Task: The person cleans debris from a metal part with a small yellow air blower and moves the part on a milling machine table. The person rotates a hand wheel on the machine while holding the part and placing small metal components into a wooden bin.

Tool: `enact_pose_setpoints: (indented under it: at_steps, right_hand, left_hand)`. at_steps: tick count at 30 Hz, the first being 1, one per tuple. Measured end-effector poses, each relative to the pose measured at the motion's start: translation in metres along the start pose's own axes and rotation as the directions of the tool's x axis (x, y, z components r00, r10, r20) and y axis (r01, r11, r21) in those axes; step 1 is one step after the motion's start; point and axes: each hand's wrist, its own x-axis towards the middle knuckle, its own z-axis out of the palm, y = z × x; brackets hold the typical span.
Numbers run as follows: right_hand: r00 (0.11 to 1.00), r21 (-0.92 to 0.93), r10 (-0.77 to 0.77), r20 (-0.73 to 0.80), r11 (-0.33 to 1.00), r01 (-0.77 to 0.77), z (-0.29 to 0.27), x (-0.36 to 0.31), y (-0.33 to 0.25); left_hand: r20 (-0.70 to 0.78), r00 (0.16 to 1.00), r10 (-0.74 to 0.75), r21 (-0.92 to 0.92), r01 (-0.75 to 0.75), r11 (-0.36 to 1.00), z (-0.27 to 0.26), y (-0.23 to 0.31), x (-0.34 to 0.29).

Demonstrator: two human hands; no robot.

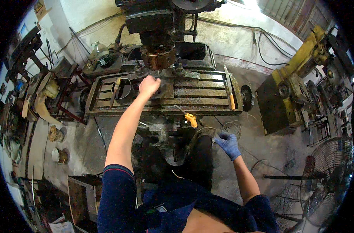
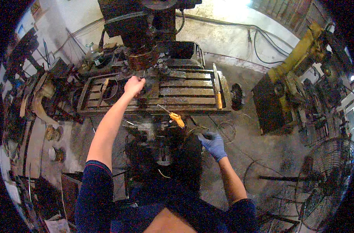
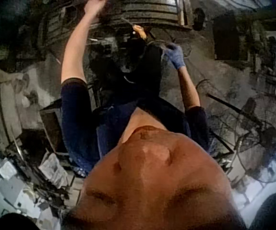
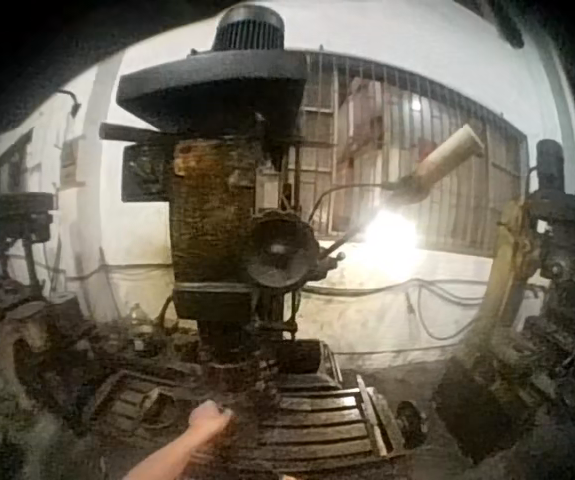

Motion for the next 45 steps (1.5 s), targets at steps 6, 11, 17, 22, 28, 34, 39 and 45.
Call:
enact_pose_setpoints:
  at_steps: [6,11,17,22,28,34,39,45]
  right_hand:
    - [0.998,-0.061,0.014,-0.058,0.998,-0.017,-0.016,-0.008,0.030]
    - [0.998,-0.016,-0.020,-0.053,1.000,0.019,-0.014,-0.004,0.040]
    - [0.999,0.098,-0.003,-0.035,0.995,0.006,-0.003,-0.011,0.021]
    - [0.993,-0.121,-0.096,-0.074,0.989,0.086,-0.017,-0.015,0.022]
    - [0.988,-0.260,-0.116,-0.102,0.962,0.086,-0.039,-0.014,-0.001]
    - [0.819,-0.260,-0.497,-0.288,0.863,0.433,-0.103,0.014,-0.162]
    - [0.220,0.088,-0.894,-0.390,0.201,0.976,-0.191,0.068,-0.343]
    - [-0.022,-0.497,-0.950,-0.310,0.143,0.856,-0.178,0.035,-0.394]
  left_hand:
    - [-0.111,0.958,0.266,0.075,-0.259,0.963,-0.019,0.009,-0.024]
    - [-0.041,0.863,0.504,0.181,-0.490,0.853,-0.019,-0.002,-0.051]
    - [-0.136,0.865,0.484,0.221,-0.449,0.866,0.000,0.001,-0.027]
    - [-0.232,0.821,0.521,0.210,-0.481,0.851,0.010,0.005,-0.008]
    - [-0.299,0.889,0.347,0.192,-0.300,0.934,0.015,0.013,-0.005]
    - [-0.169,0.961,0.219,0.054,-0.212,0.976,0.006,0.012,0.009]
    - [-0.131,0.977,0.168,-0.035,-0.173,0.984,0.000,0.003,0.015]
    - [-0.191,0.970,0.151,-0.054,-0.164,0.985,0.005,0.014,0.015]
